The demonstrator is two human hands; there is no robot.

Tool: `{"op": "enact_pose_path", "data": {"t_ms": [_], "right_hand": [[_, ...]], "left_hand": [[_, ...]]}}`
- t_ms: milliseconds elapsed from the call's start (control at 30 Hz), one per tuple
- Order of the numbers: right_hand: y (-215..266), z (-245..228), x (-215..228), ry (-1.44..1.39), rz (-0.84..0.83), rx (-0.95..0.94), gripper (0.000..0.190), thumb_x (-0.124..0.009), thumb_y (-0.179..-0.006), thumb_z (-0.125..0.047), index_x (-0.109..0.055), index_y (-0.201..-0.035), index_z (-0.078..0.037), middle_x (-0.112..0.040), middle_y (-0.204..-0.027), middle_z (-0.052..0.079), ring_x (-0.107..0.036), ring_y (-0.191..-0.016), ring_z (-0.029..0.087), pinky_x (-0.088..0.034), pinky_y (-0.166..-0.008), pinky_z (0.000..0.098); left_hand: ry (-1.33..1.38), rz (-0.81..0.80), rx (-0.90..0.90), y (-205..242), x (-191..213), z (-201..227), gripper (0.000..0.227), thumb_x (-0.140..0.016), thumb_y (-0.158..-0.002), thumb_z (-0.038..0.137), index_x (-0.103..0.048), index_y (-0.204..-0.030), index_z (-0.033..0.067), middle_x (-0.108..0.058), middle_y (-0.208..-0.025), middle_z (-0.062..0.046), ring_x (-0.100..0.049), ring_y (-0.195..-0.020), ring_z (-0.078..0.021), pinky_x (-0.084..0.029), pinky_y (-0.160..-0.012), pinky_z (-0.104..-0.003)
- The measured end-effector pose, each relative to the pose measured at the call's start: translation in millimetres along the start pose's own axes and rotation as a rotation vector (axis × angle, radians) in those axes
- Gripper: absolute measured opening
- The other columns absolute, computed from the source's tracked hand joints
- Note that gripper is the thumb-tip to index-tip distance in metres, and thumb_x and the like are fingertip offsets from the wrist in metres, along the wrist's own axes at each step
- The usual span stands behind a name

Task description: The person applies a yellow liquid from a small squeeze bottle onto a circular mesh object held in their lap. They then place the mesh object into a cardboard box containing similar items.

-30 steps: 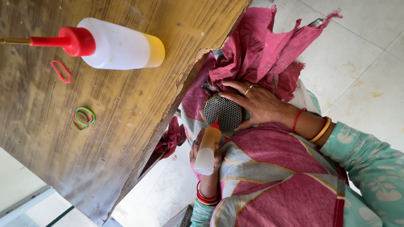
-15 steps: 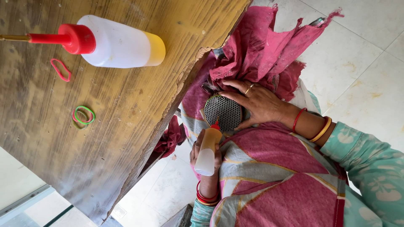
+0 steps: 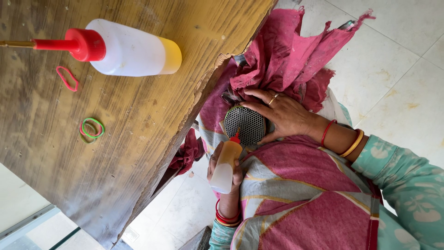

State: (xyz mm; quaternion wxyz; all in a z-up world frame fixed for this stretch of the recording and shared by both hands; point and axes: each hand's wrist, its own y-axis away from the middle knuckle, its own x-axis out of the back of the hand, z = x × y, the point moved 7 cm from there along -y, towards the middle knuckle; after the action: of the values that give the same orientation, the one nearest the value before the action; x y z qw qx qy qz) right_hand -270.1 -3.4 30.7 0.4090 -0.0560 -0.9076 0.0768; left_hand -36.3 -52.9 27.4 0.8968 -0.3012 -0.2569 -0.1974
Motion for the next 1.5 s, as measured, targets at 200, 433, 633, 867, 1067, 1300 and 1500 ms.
{"op": "enact_pose_path", "data": {"t_ms": [200,433,633,867,1067,1300,1500], "right_hand": [[0,1,-1,0.014,-0.017,-0.007,0.112,-0.090,-0.058,-0.060,-0.041,-0.147,-0.013,-0.034,-0.156,0.017,-0.063,-0.112,0.039,-0.055,-0.091,0.0501],[0,-2,2,0.007,0.007,0.000,0.113,-0.090,-0.058,-0.059,-0.041,-0.148,-0.012,-0.034,-0.156,0.017,-0.063,-0.114,0.039,-0.055,-0.091,0.0496],[0,0,0,0.020,-0.046,-0.059,0.111,-0.090,-0.059,-0.058,-0.040,-0.147,-0.012,-0.033,-0.158,0.015,-0.063,-0.112,0.036,-0.055,-0.092,0.0490],[2,-5,3,0.057,0.004,-0.014,0.115,-0.091,-0.057,-0.058,-0.039,-0.148,-0.010,-0.034,-0.156,0.016,-0.061,-0.117,0.038,-0.053,-0.095,0.0500],[6,-12,10,0.098,0.028,0.007,0.117,-0.089,-0.056,-0.060,-0.039,-0.149,-0.010,-0.035,-0.155,0.017,-0.056,-0.124,0.039,-0.048,-0.101,0.0526],[5,-24,21,0.100,0.070,0.052,0.108,-0.082,-0.068,-0.065,-0.042,-0.151,-0.009,-0.037,-0.155,0.018,-0.050,-0.132,0.043,-0.043,-0.107,0.0554],[4,-67,40,0.102,0.290,0.161,0.070,-0.081,-0.080,-0.053,-0.064,-0.135,-0.012,-0.062,-0.138,0.010,-0.064,-0.121,0.029,-0.049,-0.102,0.0469]], "left_hand": [[-0.097,-0.023,-0.085,-1,-1,3,0.042,-0.062,-0.096,0.031,-0.068,-0.120,-0.0033,-0.073,-0.121,-0.018,-0.077,-0.099,-0.0321,-0.065,-0.082,-0.037],[-0.085,-0.030,-0.062,-1,-3,2,0.042,-0.062,-0.099,0.032,-0.069,-0.120,-0.0038,-0.073,-0.121,-0.019,-0.078,-0.100,-0.0322,-0.065,-0.082,-0.038],[0.111,0.002,0.053,-2,-3,-2,0.050,-0.064,-0.101,0.035,-0.065,-0.127,-0.0073,-0.072,-0.123,-0.020,-0.076,-0.104,-0.0294,-0.063,-0.087,-0.036],[0.511,0.002,0.389,24,-17,-49,0.057,-0.066,-0.098,0.036,-0.055,-0.132,-0.0078,-0.068,-0.112,-0.017,-0.070,-0.081,-0.0205,-0.058,-0.068,-0.030],[0.893,0.135,0.734,26,-19,-74,0.050,-0.063,-0.101,0.040,-0.058,-0.118,-0.0070,-0.066,-0.079,-0.014,-0.065,-0.060,-0.0193,-0.053,-0.055,-0.029],[1.498,0.064,0.972,0,-33,-54,0.056,-0.054,-0.104,0.051,-0.064,-0.112,-0.0041,-0.065,-0.072,-0.008,-0.059,-0.054,-0.0179,-0.060,-0.066,-0.037],[1.658,-0.018,0.955,-21,-33,-18,0.056,-0.054,-0.104,0.051,-0.065,-0.112,-0.0028,-0.064,-0.071,-0.008,-0.056,-0.051,-0.0156,-0.060,-0.065,-0.038]]}}
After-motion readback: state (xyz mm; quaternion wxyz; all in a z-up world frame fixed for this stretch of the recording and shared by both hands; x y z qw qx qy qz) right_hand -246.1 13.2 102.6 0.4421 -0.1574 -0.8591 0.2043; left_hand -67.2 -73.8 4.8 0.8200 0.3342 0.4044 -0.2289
